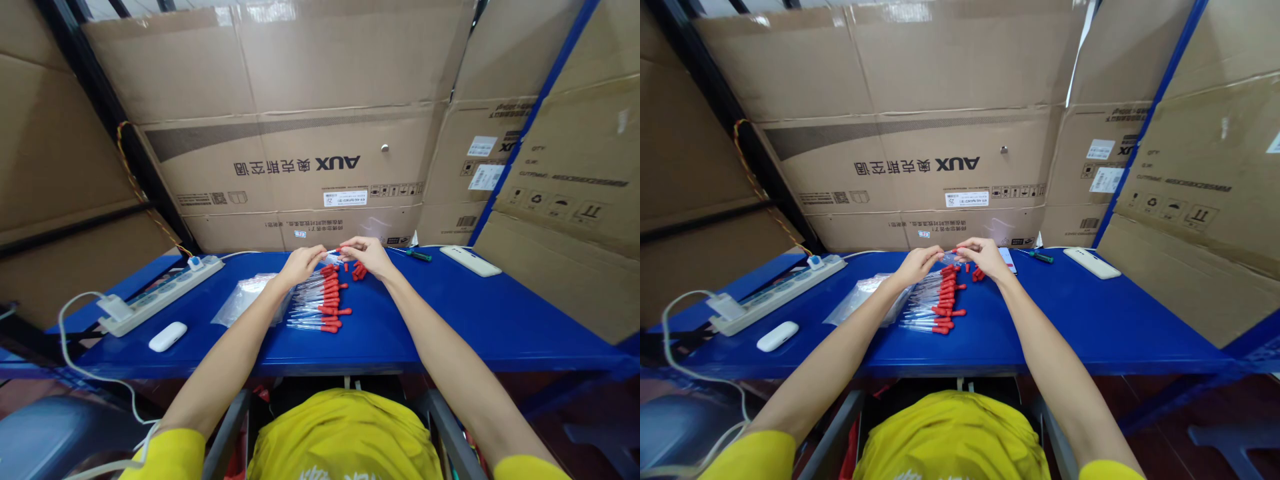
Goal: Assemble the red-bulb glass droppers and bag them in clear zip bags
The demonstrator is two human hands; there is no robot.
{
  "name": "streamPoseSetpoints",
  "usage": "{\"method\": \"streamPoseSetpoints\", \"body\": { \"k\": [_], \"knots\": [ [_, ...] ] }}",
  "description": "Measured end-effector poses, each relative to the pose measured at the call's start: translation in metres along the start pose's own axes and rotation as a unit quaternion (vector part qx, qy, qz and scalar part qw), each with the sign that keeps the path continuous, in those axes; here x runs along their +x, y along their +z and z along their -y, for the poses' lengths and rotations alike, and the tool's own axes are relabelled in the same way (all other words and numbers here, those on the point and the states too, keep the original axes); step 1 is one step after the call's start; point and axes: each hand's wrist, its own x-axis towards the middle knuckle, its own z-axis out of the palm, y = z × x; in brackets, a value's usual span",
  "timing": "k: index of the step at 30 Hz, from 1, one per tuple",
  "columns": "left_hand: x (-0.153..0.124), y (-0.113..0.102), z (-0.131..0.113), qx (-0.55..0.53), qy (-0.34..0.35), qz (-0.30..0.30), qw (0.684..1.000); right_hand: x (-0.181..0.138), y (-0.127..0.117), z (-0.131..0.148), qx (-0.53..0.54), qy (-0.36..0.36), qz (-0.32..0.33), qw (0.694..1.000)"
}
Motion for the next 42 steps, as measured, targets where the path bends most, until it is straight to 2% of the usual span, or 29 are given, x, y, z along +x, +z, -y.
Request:
{"method": "streamPoseSetpoints", "body": {
  "k": [36, 39, 42],
  "knots": [
    [0.0, 0.003, -0.005, -0.008, 0.003, -0.003, 1.0, 0.0, 0.004, -0.003, -0.01, -0.003, 0.007, 1.0],
    [0.0, 0.002, 0.0, 0.014, -0.008, 0.015, 1.0, 0.002, 0.003, -0.009, -0.07, -0.016, 0.017, 0.997],
    [0.001, 0.0, 0.011, 0.048, -0.029, 0.054, 0.997, 0.002, 0.002, -0.013, -0.229, -0.039, 0.038, 0.972]
  ]
}}
